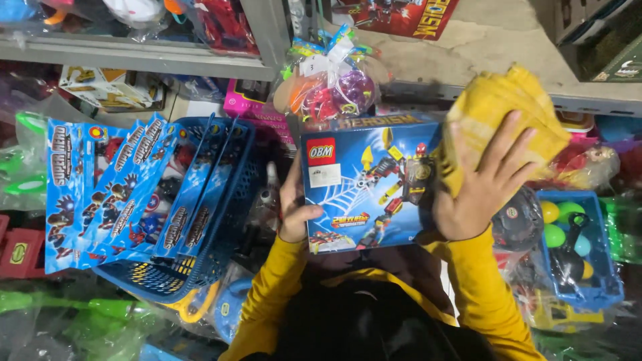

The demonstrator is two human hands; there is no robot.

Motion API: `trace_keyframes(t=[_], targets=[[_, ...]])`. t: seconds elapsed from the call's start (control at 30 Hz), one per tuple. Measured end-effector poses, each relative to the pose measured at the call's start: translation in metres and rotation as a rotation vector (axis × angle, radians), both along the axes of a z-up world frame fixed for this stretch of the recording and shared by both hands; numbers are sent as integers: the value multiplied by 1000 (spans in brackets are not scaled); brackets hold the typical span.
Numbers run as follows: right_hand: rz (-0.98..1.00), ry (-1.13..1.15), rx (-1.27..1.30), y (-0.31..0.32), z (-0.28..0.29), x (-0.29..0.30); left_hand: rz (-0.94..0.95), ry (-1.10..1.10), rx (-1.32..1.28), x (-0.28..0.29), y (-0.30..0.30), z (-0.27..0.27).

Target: The person is cleaning toy boxes with a cloth and placing them in a blue basket.

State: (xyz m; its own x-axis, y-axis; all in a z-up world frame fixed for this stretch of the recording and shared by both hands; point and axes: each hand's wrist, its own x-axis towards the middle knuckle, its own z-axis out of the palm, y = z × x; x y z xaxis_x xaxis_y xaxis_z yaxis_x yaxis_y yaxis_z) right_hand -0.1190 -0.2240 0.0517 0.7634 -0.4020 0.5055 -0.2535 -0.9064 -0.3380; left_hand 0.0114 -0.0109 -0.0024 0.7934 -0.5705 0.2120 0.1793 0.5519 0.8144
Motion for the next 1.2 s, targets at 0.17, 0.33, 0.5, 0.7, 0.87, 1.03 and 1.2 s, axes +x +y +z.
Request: trace_keyframes(t=[0.17, 0.33, 0.5, 0.7, 0.87, 1.03, 1.2], targets=[[229, 100, -142, 28, -34, -22, 108, 15, 18, 6, -4, -13], [-3, 37, 14, 26, -55, -26, 166, 13, -61, 13, -5, -6], [336, -8, -206, 80, -57, -24, 185, 36, -38, 5, -29, -25], [29, 36, -13, 48, -56, -23, 276, 8, -66, 6, -11, -27], [320, 16, -308, 65, -60, -25, 289, 23, -55, -7, -25, -45], [-32, -215, 14, -7, -63, -34, 238, 58, -153, 6, 3, -49], [73, -719, 1011, -98, -189, -88, 210, 96, -165, 21, 14, -82]])
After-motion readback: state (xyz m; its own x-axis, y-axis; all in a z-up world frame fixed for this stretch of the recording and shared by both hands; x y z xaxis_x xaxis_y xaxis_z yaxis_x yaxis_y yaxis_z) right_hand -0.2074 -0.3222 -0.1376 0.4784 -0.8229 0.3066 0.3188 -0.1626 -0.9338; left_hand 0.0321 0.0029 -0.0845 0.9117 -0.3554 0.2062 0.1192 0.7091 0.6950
